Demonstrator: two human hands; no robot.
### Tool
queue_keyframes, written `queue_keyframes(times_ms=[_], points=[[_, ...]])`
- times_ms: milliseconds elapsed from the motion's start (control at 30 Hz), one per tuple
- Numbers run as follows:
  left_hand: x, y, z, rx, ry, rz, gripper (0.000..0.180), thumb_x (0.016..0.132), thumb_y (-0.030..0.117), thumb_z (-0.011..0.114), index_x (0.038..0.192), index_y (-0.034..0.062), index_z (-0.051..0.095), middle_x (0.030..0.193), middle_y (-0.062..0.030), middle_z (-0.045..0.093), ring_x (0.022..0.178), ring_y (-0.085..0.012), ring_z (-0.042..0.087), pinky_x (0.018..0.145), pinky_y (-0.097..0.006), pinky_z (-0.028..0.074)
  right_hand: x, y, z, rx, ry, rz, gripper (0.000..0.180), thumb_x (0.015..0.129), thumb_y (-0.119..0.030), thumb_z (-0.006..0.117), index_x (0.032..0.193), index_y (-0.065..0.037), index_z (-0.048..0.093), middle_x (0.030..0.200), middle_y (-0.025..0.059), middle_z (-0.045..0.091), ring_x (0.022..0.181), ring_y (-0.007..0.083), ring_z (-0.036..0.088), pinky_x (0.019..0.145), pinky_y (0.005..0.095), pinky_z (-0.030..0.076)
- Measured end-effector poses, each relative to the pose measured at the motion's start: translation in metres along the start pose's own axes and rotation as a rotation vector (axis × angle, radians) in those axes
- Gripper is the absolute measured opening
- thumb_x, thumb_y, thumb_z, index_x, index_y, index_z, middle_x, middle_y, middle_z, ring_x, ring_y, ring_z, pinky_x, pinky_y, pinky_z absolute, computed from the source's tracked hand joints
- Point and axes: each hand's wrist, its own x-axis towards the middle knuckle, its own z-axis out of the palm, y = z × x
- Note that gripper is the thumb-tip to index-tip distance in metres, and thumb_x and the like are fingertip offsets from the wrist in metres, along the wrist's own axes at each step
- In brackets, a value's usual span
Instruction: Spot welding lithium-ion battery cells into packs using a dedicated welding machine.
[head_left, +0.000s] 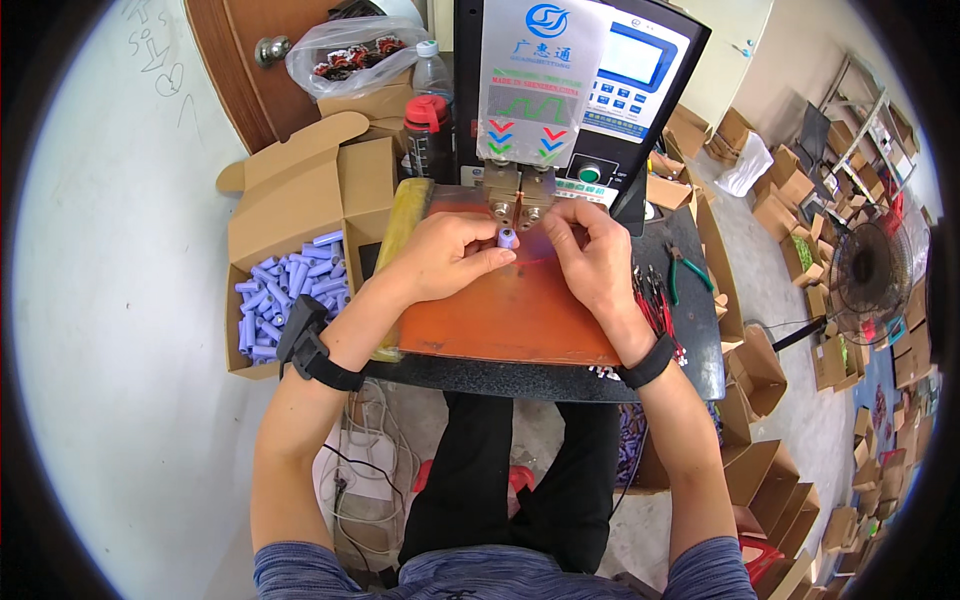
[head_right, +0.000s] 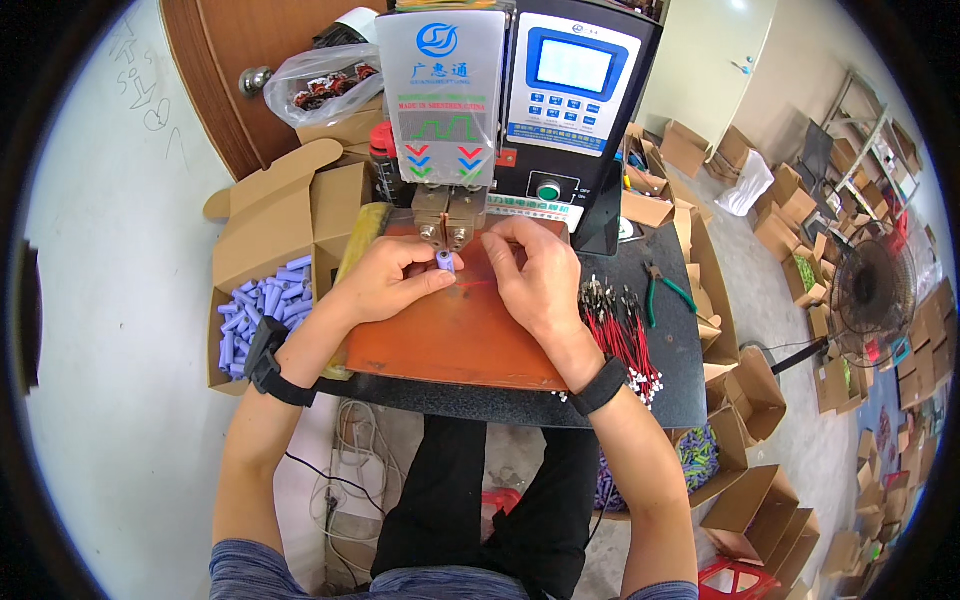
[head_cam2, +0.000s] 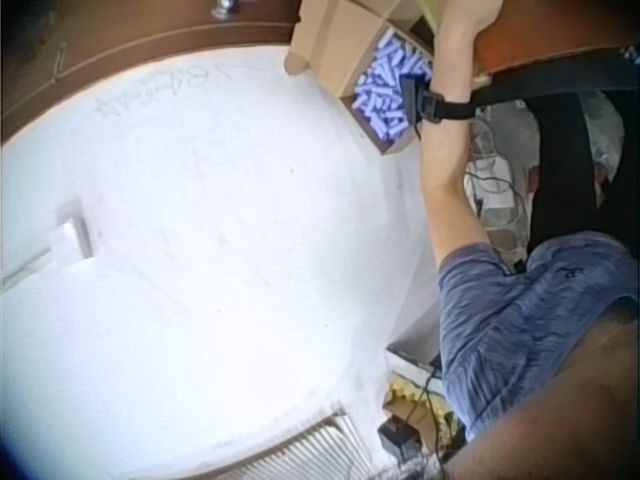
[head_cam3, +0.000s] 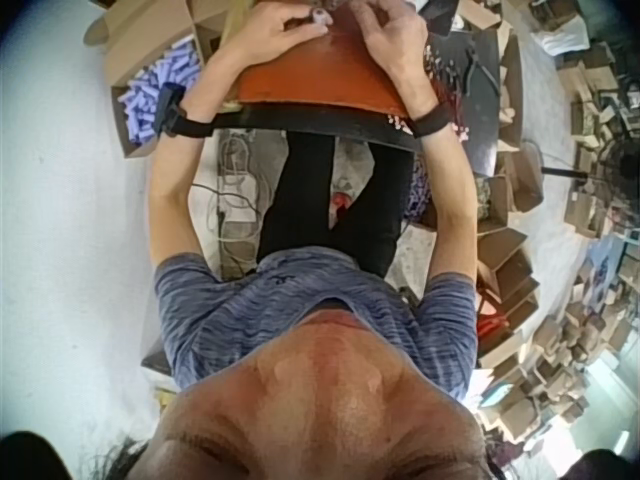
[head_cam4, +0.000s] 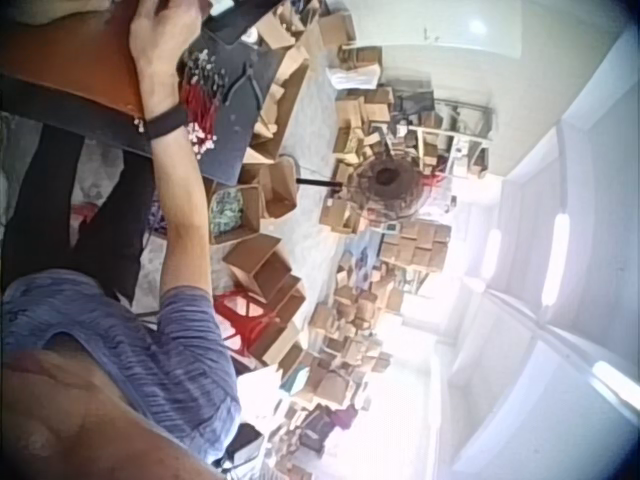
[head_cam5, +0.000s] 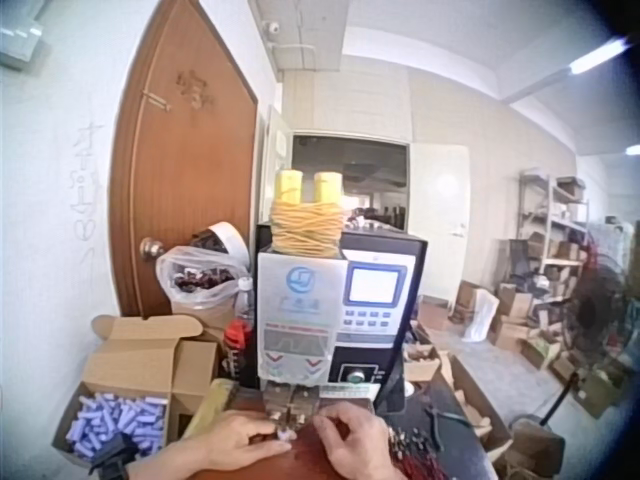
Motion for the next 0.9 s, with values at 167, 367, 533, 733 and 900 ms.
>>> queue_keyframes(times_ms=[167,367,533,733,900], points=[[-0.001,-0.006,-0.001,0.07,0.0,-0.018,0.022,0.089,0.018,0.061,0.101,-0.0004,0.066,0.085,-0.0101,0.067,0.078,-0.0177,0.063,0.071,-0.03,0.049,0.001,-0.008,-0.001,0.008,-0.04,0.094,0.012,0.089,-0.007,0.053,0.098,-0.008,0.059,0.063,0.0092,0.062,0.057,0.0285,0.062,0.054,0.0366,0.047],[0.0,-0.002,-0.002,0.085,-0.019,-0.037,0.022,0.09,0.018,0.06,0.102,0.0002,0.066,0.085,-0.0106,0.067,0.079,-0.0198,0.064,0.072,-0.031,0.049,0.0,-0.008,-0.001,-0.099,-0.036,0.053,0.008,0.087,-0.013,0.058,0.092,-0.009,0.063,0.064,0.008,0.065,0.059,0.0262,0.064,0.055,0.0343,0.049],[0.0,-0.003,-0.002,0.126,-0.045,-0.019,0.021,0.09,0.017,0.059,0.102,0.0005,0.065,0.087,-0.0104,0.067,0.081,-0.0205,0.064,0.073,-0.031,0.049,-0.002,-0.012,-0.001,0.022,-0.021,0.11,0.009,0.082,-0.017,0.067,0.081,-0.008,0.066,0.066,0.006,0.067,0.058,0.0199,0.066,0.056,0.0298,0.049],[-0.001,-0.001,-0.001,0.091,-0.037,0.02,0.021,0.09,0.017,0.059,0.103,0.0005,0.064,0.089,-0.0108,0.067,0.083,-0.0207,0.064,0.075,-0.031,0.049,0.003,-0.007,-0.003,0.209,0.019,0.095,0.007,0.078,-0.009,0.064,0.073,-0.004,0.062,0.069,0.0061,0.065,0.06,0.0166,0.062,0.056,0.0264,0.047],[0.0,-0.003,0.004,0.109,0.09,0.13,0.023,0.086,0.028,0.061,0.091,0.0059,0.065,0.077,-0.0132,0.063,0.071,-0.0313,0.059,0.06,-0.037,0.044,0.004,-0.004,-0.006,0.222,-0.094,-0.066,0.005,0.073,-0.007,0.063,0.07,-0.004,0.06,0.064,0.004,0.059,0.059,0.0166,0.055,0.059,0.0282,0.042]])
